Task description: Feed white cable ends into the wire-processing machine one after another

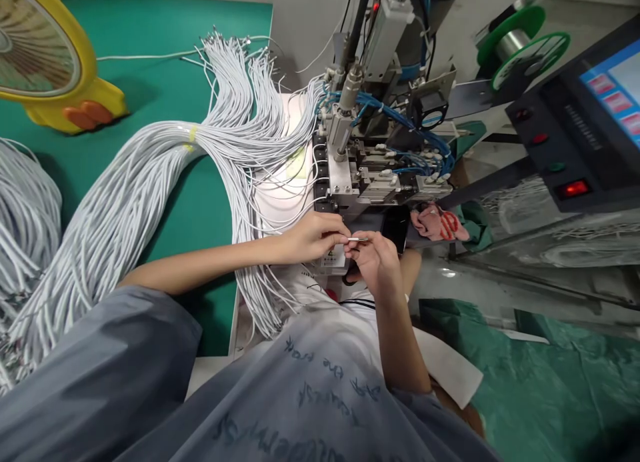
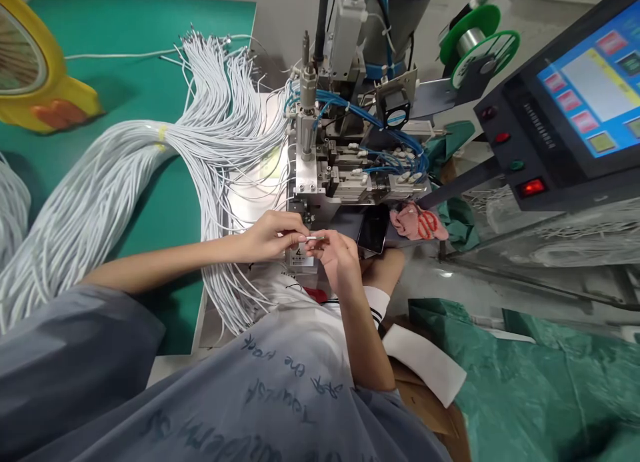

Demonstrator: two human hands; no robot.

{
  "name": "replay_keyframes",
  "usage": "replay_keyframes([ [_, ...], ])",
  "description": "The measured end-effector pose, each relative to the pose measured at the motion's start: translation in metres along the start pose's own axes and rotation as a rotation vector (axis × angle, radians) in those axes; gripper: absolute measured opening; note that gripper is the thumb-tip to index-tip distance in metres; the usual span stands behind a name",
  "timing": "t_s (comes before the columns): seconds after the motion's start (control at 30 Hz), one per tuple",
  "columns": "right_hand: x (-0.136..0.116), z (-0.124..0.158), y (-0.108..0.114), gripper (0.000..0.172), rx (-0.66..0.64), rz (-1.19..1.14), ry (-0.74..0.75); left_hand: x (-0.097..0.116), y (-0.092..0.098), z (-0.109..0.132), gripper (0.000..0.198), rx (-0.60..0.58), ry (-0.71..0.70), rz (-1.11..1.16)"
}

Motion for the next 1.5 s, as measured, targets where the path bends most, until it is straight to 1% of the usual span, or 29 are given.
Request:
replay_keyframes([
  [0.13,0.000,-0.004,-0.001,0.025,-0.037,0.021,0.007,0.001,0.001,-0.001,0.020,0.017,0.005,0.012],
  [0.27,0.002,-0.004,0.000,0.026,0.014,0.031,0.073,-0.001,0.002,-0.002,0.020,0.025,0.040,0.037],
  [0.4,0.004,-0.005,0.001,0.032,0.052,0.082,0.085,-0.003,0.002,-0.001,0.021,0.032,0.070,0.078],
  [0.5,0.003,-0.007,0.001,0.028,0.059,0.139,0.135,-0.003,0.001,0.000,0.021,0.044,0.083,0.079],
  [0.57,0.002,-0.008,0.001,0.022,0.093,0.213,0.191,-0.004,0.000,0.001,0.020,0.065,0.083,0.045],
  [0.63,-0.003,-0.006,0.002,0.018,0.168,0.313,0.257,-0.005,0.000,0.002,0.018,0.084,0.076,0.001],
  [0.73,-0.015,0.000,0.003,0.014,0.248,0.478,0.328,-0.006,0.001,0.002,0.016,0.076,0.039,-0.063],
  [0.8,-0.024,0.003,0.001,0.013,0.235,0.580,0.334,-0.006,0.000,0.003,0.018,0.036,-0.005,-0.119],
  [0.9,-0.032,0.002,0.001,0.011,0.163,0.677,0.274,-0.005,-0.002,0.004,0.021,-0.034,-0.069,-0.213],
  [0.93,-0.032,0.001,0.001,0.011,0.144,0.687,0.256,-0.005,-0.003,0.004,0.021,-0.040,-0.077,-0.230],
  [1.0,-0.029,-0.001,0.001,0.012,0.149,0.668,0.260,-0.005,-0.003,0.005,0.019,-0.016,-0.070,-0.213],
  [1.13,-0.017,0.000,-0.003,0.019,0.249,0.521,0.353,-0.006,-0.002,0.005,0.015,0.072,0.027,-0.056],
  [1.23,-0.009,0.004,-0.006,0.023,0.318,0.458,0.388,-0.007,-0.003,0.005,0.017,0.091,0.070,-0.005],
  [1.3,-0.011,0.007,-0.007,0.021,0.340,0.499,0.406,-0.004,-0.002,0.004,0.018,0.064,0.018,-0.071],
  [1.33,-0.014,0.008,-0.006,0.020,0.339,0.551,0.413,-0.002,-0.002,0.004,0.018,0.032,-0.030,-0.147],
  [1.43,-0.025,0.008,-0.005,0.018,0.288,0.780,0.424,0.003,-0.004,0.004,0.021,-0.093,-0.190,-0.473],
  [1.5,-0.030,0.007,-0.006,0.021,0.245,0.886,0.430,0.003,-0.007,0.006,0.024,-0.133,-0.241,-0.624],
])
Point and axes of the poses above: each hand's wrist, its own z-axis away from the middle knuckle, its own y-axis out of the back of the hand, x = y × z, the point moved 6 cm from there along -z, towards the middle knuckle, and after that the axes turned 7 degrees about z, right-handed, at the moved point
